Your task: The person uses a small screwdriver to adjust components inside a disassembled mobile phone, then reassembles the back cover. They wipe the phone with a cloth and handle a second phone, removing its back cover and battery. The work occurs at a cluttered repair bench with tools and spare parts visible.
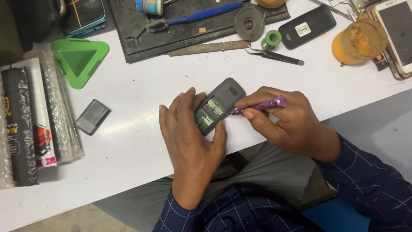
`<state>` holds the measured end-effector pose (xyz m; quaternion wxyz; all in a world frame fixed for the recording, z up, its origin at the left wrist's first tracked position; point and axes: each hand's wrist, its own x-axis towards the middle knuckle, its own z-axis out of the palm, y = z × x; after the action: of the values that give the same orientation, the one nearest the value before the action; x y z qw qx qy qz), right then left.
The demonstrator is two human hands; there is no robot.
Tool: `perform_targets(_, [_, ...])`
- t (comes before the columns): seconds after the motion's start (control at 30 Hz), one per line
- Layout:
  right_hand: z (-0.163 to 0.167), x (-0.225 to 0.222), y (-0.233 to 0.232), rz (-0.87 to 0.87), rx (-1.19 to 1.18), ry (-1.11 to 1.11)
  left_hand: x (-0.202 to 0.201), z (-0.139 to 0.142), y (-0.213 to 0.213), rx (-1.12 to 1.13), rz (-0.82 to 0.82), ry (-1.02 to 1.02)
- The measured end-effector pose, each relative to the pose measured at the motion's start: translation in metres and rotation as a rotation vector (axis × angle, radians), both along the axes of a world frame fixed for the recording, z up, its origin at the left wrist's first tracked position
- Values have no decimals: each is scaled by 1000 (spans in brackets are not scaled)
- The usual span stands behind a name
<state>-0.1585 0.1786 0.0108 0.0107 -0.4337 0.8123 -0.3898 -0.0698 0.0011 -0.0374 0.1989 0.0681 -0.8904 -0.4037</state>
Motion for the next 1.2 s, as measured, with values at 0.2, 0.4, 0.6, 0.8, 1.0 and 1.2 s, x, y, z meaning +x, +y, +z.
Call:
perform_targets(0.2, [13,0,-8,47,98,173,8,0,0,-24,6,14])
perform_targets(0.4, [8,-2,-13,33,168,164,15,5,15,22,-70,135])
perform_targets(0.6, [51,6,-26,108,304,226,21,8,16,56,-101,149])
perform_targets(0.8, [90,9,-21,363,424,347,28,7,16,70,-80,139])
perform_targets(1.0, [103,10,-48,331,841,398,46,12,-4,-16,-37,96])
perform_targets(1.2, [108,10,-77,392,1085,513,54,4,-22,-14,14,26])
